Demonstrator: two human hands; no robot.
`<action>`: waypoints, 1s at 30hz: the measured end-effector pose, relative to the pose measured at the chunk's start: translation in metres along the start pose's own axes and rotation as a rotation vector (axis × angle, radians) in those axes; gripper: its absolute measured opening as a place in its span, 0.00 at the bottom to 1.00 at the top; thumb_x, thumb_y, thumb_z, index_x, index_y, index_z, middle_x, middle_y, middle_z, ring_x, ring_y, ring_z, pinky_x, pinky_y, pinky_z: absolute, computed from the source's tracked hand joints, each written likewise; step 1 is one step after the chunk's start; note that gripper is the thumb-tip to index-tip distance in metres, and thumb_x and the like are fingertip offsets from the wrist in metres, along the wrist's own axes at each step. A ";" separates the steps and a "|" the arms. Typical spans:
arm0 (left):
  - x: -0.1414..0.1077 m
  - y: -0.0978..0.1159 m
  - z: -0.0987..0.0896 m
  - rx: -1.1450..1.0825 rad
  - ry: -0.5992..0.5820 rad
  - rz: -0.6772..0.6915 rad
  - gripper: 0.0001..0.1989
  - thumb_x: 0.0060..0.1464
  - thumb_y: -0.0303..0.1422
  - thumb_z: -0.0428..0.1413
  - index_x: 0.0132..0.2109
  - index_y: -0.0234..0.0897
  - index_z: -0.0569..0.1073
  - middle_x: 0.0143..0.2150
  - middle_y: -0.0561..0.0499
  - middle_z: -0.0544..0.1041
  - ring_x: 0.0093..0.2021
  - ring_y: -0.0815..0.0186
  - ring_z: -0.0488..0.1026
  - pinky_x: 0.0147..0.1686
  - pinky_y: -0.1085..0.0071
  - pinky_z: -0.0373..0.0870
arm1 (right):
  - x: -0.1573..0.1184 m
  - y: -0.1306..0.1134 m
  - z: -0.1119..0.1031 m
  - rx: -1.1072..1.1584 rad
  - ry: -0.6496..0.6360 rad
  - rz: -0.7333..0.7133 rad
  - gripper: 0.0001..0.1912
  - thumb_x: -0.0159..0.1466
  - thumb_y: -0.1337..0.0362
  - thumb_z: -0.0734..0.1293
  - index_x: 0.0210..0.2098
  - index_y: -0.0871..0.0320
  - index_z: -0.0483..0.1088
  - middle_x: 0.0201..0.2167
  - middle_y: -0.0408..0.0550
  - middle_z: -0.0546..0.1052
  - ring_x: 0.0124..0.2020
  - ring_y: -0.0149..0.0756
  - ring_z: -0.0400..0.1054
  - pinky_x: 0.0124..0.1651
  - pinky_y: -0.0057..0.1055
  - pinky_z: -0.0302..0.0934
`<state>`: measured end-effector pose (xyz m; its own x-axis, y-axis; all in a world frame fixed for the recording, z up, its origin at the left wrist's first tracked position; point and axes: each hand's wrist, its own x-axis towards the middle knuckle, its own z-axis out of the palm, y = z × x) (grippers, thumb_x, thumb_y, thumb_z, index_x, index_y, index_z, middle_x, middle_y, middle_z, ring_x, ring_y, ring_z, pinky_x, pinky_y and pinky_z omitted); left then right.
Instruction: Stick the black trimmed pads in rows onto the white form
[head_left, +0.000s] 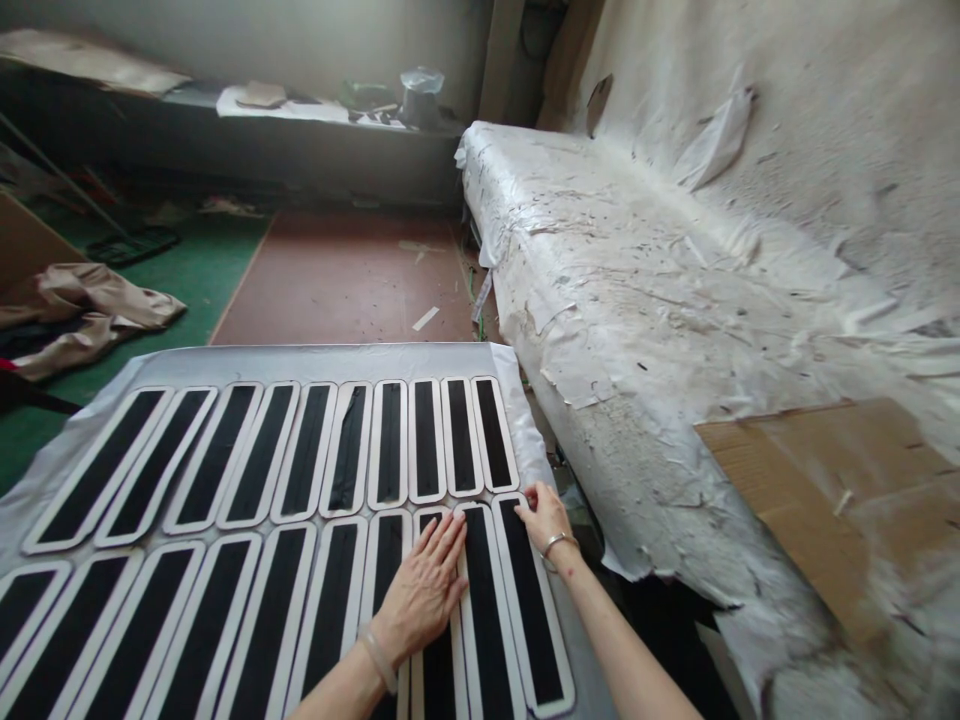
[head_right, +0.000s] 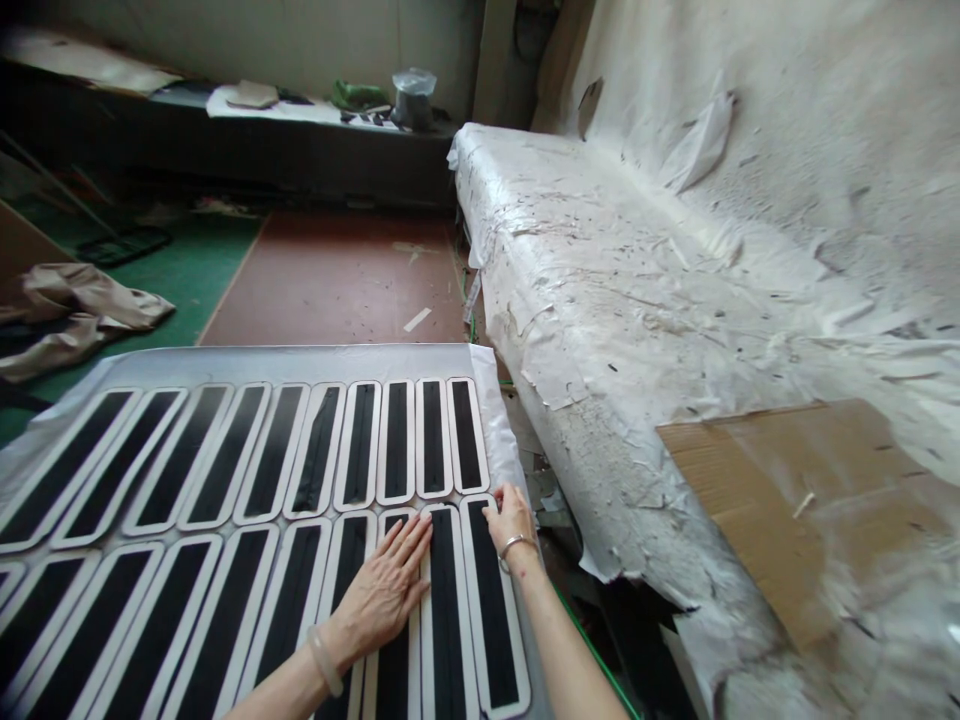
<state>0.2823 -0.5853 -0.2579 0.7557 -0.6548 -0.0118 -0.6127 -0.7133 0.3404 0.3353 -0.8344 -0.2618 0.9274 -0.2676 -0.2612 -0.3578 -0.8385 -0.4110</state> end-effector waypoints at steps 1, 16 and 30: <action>0.000 0.000 -0.001 -0.006 -0.021 0.002 0.35 0.62 0.38 0.47 0.69 0.37 0.38 0.70 0.46 0.44 0.69 0.57 0.44 0.66 0.57 0.48 | 0.002 0.001 0.002 -0.007 0.004 0.008 0.09 0.53 0.66 0.68 0.31 0.56 0.63 0.32 0.43 0.69 0.33 0.32 0.67 0.40 0.27 0.61; -0.009 0.002 0.004 -0.009 -0.004 -0.025 0.40 0.60 0.52 0.47 0.69 0.36 0.41 0.71 0.47 0.40 0.70 0.59 0.37 0.67 0.60 0.36 | -0.036 -0.031 0.014 -0.184 0.093 -0.154 0.14 0.63 0.66 0.59 0.48 0.61 0.66 0.49 0.59 0.70 0.49 0.47 0.66 0.46 0.40 0.59; -0.048 -0.006 -0.011 -0.036 0.022 -0.120 0.29 0.63 0.31 0.45 0.68 0.40 0.47 0.70 0.53 0.48 0.70 0.63 0.38 0.68 0.58 0.39 | -0.125 -0.070 0.090 -0.219 0.219 -0.782 0.37 0.61 0.75 0.53 0.68 0.58 0.38 0.63 0.47 0.62 0.65 0.37 0.52 0.61 0.36 0.53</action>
<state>0.2523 -0.5469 -0.2495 0.8280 -0.5596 -0.0338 -0.5095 -0.7763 0.3710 0.2348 -0.6996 -0.2787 0.9075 0.3616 0.2135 0.4052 -0.8877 -0.2186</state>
